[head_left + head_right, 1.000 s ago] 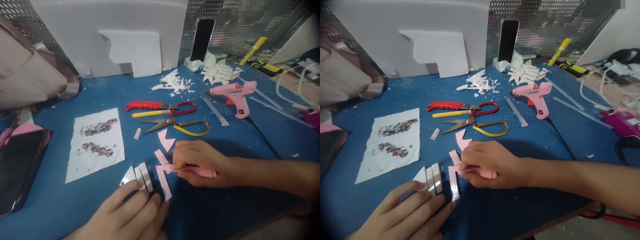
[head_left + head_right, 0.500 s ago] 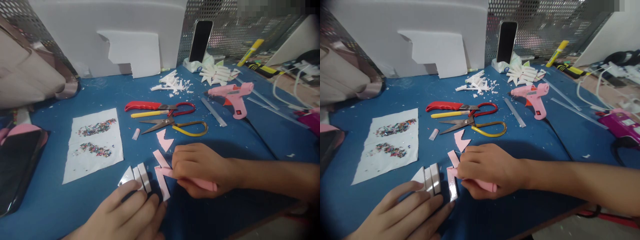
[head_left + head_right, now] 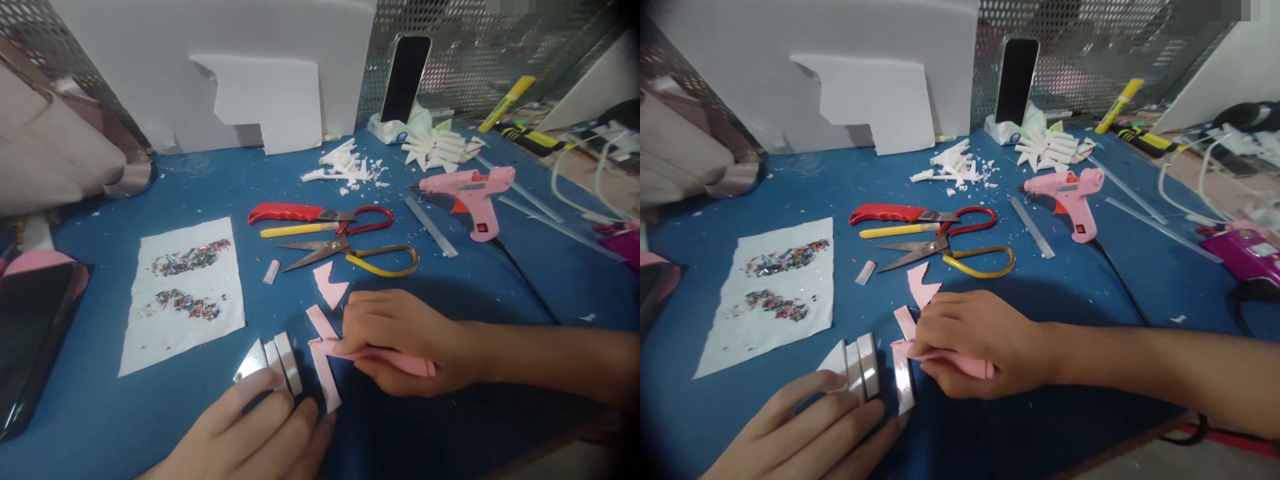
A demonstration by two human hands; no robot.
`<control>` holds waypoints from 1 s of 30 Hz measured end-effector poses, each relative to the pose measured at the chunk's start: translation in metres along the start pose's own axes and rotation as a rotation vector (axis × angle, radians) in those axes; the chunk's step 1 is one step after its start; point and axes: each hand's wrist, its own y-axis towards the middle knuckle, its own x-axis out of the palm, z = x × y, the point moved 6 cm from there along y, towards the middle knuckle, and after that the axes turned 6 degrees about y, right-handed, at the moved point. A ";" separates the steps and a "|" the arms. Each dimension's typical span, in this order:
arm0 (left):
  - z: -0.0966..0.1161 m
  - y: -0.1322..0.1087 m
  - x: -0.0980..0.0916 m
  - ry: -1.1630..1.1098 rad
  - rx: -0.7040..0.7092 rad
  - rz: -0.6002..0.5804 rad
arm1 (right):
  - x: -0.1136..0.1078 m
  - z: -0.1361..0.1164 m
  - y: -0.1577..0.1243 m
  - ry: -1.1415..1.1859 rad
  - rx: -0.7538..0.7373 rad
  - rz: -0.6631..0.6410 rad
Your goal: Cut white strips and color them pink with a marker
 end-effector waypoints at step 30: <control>-0.003 -0.005 -0.002 0.074 0.093 -0.012 | 0.003 0.002 -0.003 0.152 0.035 -0.075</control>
